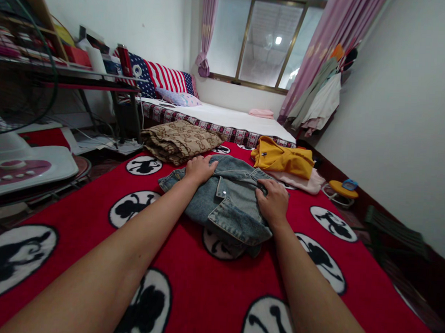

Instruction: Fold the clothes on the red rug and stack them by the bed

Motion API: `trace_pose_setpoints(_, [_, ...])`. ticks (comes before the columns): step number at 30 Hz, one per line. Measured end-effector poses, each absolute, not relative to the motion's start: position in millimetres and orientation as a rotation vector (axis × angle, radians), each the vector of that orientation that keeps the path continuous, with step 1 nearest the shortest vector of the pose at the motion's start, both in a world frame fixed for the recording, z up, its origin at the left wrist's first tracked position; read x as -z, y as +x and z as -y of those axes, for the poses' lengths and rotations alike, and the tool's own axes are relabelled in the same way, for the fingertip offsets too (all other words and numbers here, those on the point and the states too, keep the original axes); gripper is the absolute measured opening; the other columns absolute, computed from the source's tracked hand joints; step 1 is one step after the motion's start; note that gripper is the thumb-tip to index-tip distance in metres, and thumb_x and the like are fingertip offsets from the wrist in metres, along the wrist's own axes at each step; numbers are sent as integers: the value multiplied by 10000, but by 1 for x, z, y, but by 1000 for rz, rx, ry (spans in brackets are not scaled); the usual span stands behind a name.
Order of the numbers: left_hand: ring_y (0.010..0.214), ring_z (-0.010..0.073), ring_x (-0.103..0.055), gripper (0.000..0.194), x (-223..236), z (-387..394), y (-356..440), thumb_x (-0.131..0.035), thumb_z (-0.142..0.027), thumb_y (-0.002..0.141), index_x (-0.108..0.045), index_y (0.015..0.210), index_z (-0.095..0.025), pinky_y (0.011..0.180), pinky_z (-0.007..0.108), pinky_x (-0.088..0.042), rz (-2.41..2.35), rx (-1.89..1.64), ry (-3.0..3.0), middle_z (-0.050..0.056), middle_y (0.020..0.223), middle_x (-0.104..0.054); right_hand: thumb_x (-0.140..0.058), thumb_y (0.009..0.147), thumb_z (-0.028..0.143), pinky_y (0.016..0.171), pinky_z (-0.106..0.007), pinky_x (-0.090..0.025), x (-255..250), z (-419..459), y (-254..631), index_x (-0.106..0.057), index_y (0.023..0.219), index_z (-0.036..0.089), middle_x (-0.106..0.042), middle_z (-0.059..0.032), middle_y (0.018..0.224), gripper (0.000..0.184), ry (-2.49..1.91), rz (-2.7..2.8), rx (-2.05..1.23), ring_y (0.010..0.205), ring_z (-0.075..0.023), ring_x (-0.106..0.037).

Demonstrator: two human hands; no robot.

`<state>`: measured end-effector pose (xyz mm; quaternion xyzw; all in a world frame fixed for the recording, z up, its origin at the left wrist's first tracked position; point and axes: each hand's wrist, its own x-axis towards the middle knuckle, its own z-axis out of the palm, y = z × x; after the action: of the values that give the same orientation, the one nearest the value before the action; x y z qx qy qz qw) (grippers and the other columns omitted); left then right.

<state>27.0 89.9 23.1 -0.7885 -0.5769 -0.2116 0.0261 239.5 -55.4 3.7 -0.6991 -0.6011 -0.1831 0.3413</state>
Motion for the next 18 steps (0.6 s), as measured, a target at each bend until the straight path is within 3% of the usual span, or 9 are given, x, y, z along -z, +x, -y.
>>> trace_pose_setpoints(18, [1150, 322, -581, 554, -24, -89, 27, -314, -539, 961, -535, 1362, -227, 939, 428, -444, 1788, 652, -2435, 151, 1260, -620, -553, 836, 260, 914, -379, -358, -2, 54, 241, -701, 1089, 205, -692, -71, 1110, 298, -1807, 1559, 482, 1016, -257, -553])
